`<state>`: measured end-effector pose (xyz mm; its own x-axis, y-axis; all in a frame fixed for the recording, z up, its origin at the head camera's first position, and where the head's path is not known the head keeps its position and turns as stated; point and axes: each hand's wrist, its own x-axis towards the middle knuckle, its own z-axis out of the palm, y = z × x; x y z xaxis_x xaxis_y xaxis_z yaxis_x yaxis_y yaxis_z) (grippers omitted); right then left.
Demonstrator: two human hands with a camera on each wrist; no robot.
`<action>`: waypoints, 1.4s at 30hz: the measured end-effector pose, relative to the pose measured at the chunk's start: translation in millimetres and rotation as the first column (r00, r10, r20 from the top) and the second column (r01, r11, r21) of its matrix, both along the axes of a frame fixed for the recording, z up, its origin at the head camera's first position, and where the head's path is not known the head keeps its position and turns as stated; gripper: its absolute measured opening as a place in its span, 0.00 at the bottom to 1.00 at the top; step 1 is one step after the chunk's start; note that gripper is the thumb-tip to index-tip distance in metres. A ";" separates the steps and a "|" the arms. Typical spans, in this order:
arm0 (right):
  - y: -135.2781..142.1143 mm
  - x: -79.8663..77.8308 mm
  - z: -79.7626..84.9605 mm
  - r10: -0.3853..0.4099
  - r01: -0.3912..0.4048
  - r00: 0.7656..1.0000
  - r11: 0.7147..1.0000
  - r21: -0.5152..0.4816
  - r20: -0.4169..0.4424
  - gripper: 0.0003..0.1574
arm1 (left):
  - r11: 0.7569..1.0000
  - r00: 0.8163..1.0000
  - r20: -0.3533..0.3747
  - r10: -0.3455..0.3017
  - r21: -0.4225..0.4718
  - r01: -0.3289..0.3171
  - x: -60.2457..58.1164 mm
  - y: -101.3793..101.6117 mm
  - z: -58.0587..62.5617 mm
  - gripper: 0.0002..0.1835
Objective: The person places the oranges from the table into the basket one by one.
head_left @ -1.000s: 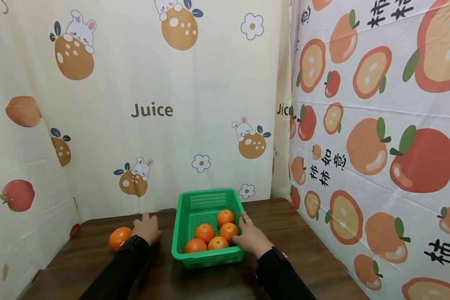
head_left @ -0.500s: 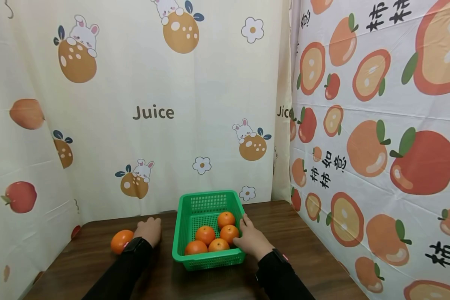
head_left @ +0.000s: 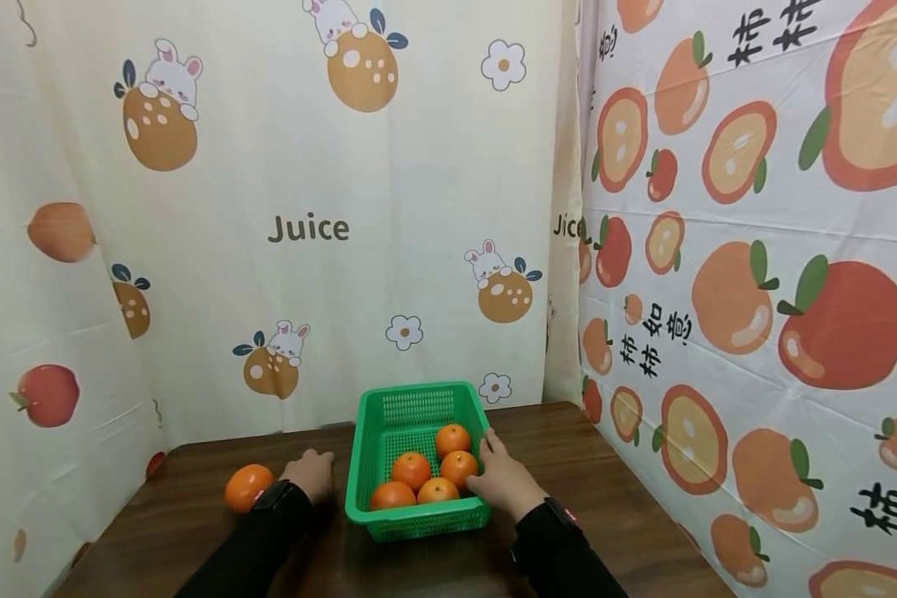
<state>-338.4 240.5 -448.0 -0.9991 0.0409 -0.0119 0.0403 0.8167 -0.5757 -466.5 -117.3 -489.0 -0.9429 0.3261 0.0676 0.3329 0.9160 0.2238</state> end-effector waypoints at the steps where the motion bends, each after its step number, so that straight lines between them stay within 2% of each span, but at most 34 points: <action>1: -0.3 0.4 0.1 0.001 -0.001 1.000 1.000 -0.001 0.000 0.50 | 1.000 1.000 0.000 -0.003 0.009 0.003 0.0 -0.5 -1.2 0.17; 4: -0.5 0.3 0.0 0.007 -0.007 1.000 1.000 -0.003 0.001 0.50 | 0.999 1.000 0.014 0.001 0.035 -0.002 -0.3 -2.1 -3.2 0.22; 9: 1.0 -1.5 -0.3 0.007 -0.007 1.000 1.000 -0.003 0.003 0.49 | 0.996 0.995 0.094 0.045 0.074 -0.052 0.3 -1.7 -0.6 0.38; 12: 1.5 -2.4 -0.9 0.010 -0.010 1.000 1.000 -0.003 0.001 0.49 | 0.997 0.993 0.097 0.063 0.043 -0.067 -0.7 -0.8 -2.0 0.42; 16: 0.9 -1.9 -1.7 0.018 -0.018 1.000 1.000 -0.010 -0.001 0.49 | 0.998 0.996 0.063 0.064 0.002 -0.064 -0.3 -0.2 -4.2 0.39; 23: -0.1 -0.2 -3.8 0.019 -0.019 1.000 1.000 -0.009 0.004 0.49 | 0.999 1.000 0.011 -0.028 0.033 0.028 6.4 1.3 4.2 0.28; 26: -0.1 0.4 -3.3 0.019 -0.019 1.000 1.000 -0.011 0.001 0.49 | 1.000 1.000 0.022 -0.020 0.020 0.020 7.6 3.2 0.1 0.20; 30: -1.3 1.2 -2.7 0.021 -0.021 1.000 1.000 -0.010 0.003 0.49 | 1.000 1.000 0.022 0.002 0.015 -0.002 18.8 9.1 -1.3 0.15; 34: -1.4 1.8 -3.1 0.021 -0.021 1.000 1.000 -0.014 0.009 0.49 | 0.999 0.999 0.031 0.014 0.042 -0.015 25.5 13.0 0.0 0.15; 42: 1.3 0.6 -1.9 0.014 -0.014 1.000 0.999 -0.040 0.005 0.50 | 0.994 0.993 0.113 0.023 0.100 -0.035 21.7 18.2 3.4 0.25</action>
<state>-337.8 241.8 -449.9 -0.9995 0.0260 -0.0182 0.0317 0.7937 -0.6075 -444.8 -99.1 -485.6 -0.9554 0.2953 -0.0075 0.2741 0.8957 0.3502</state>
